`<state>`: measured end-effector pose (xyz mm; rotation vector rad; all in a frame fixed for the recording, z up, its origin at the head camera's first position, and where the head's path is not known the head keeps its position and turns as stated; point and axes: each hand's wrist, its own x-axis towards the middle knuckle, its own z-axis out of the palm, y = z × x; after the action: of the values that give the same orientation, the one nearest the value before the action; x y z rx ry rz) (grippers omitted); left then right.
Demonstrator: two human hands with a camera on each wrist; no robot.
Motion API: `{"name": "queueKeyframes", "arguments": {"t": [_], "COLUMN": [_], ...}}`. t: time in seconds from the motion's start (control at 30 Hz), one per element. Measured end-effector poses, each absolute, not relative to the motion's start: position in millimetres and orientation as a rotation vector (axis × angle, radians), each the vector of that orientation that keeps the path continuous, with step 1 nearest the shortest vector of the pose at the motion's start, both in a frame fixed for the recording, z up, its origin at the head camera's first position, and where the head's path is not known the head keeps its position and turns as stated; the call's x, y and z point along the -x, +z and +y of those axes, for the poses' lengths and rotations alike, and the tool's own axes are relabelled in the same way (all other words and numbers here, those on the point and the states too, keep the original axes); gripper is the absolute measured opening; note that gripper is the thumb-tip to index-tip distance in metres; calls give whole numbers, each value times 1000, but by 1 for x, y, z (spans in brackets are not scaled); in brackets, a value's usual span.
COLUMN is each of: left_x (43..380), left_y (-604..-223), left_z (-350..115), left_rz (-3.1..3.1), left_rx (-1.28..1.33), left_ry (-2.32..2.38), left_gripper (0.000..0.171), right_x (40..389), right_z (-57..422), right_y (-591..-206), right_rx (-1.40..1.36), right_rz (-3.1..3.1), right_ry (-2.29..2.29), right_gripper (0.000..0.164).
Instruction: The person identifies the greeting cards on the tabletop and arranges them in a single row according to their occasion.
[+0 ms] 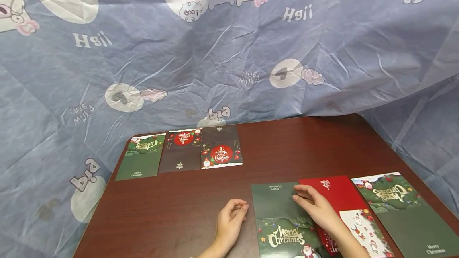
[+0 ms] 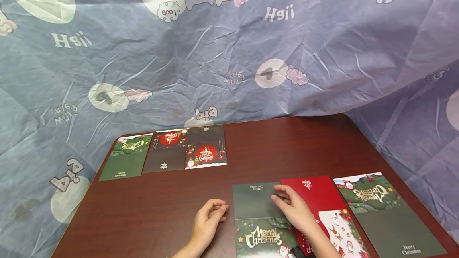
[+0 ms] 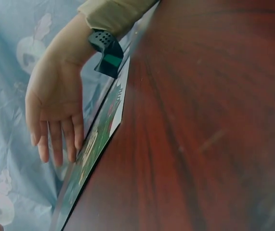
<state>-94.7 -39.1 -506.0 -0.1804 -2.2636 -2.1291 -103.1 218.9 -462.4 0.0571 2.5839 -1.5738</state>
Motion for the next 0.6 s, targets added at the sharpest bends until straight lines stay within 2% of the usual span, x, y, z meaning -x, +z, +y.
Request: {"name": "queueKeyframes", "arguments": {"t": [0.13,0.4,0.6], "left_x": [93,83,90], "left_y": [-505,-473,-498], "left_z": [-37,-35,-35], "left_rz": [-2207,-2205,-2153], "left_rx": [154,167,186], "left_ry": [-2273,-2365,-2429], "left_gripper": [13,16,16], "right_x": [99,97,98], "right_z": [224,231,231], "right_y": [-463,-468,-469], "right_rx": [-105,-116,-158], "right_rz": [2582,2475,2428], "right_ry": [-1572,-1790,-1821], "right_gripper": [47,46,51]}}
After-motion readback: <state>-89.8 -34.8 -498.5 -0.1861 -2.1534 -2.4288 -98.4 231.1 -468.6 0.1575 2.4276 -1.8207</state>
